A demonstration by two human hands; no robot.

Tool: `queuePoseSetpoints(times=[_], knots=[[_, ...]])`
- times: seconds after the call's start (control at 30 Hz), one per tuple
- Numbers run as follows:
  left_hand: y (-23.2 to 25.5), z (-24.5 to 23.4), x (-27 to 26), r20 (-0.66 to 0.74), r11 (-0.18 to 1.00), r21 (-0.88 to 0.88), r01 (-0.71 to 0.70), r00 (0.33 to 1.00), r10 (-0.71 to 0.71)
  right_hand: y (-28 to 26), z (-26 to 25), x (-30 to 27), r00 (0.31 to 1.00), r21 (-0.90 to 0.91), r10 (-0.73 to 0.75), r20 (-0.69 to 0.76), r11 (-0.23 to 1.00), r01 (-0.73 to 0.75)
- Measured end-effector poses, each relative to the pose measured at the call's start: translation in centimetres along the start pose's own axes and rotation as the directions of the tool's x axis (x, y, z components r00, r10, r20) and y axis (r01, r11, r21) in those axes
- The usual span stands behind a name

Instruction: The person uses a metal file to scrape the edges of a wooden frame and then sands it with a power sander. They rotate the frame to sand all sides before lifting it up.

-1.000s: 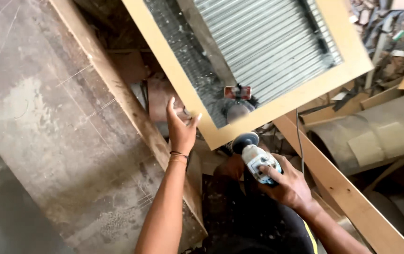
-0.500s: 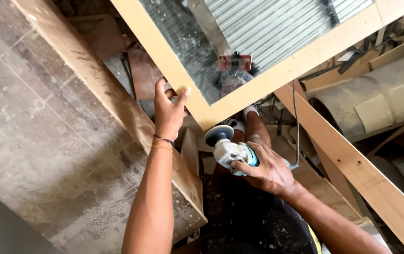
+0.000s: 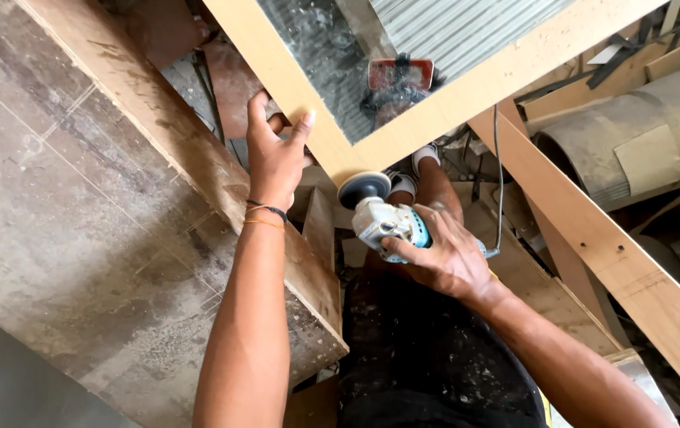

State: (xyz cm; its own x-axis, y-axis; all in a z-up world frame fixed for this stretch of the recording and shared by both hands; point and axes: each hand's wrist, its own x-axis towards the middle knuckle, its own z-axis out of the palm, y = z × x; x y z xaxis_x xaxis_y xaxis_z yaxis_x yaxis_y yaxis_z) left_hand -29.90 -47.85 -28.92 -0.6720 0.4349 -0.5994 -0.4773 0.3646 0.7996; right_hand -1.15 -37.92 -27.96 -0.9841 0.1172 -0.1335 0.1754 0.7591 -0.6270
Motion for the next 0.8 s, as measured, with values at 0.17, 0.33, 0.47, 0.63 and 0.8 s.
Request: queuePoseSetpoints(times=[0.17,0.33,0.47,0.63,0.8], knots=[[0.1,0.0,0.0,-0.009,0.999,0.034,-0.002,1.0,0.003,0.1,-0.8,-0.1,0.994,0.038,0.036,-0.106,0.999,-0.032],[-0.4,0.0,0.0,-0.014,0.999,0.028,-0.025,1.0,0.025,0.2,-1.6,-0.8,0.973,0.086,0.085,-0.215,0.994,-0.068],[-1.0,-0.4,0.4,0.016,0.991,0.031,-0.128,0.992,0.127,-0.2,-1.3,-0.7,0.971,0.101,0.089,-0.224,0.993,-0.067],[-0.7,-0.4,0.1,0.051,0.99,0.022,-0.142,0.989,0.14,-2.0,-1.4,0.8,0.998,0.012,0.027,-0.06,1.0,-0.026],[-1.2,-0.6,0.2,0.068,0.988,-0.01,-0.152,0.986,0.152,-2.3,-1.1,1.3,0.999,0.061,0.034,-0.006,0.998,-0.034]])
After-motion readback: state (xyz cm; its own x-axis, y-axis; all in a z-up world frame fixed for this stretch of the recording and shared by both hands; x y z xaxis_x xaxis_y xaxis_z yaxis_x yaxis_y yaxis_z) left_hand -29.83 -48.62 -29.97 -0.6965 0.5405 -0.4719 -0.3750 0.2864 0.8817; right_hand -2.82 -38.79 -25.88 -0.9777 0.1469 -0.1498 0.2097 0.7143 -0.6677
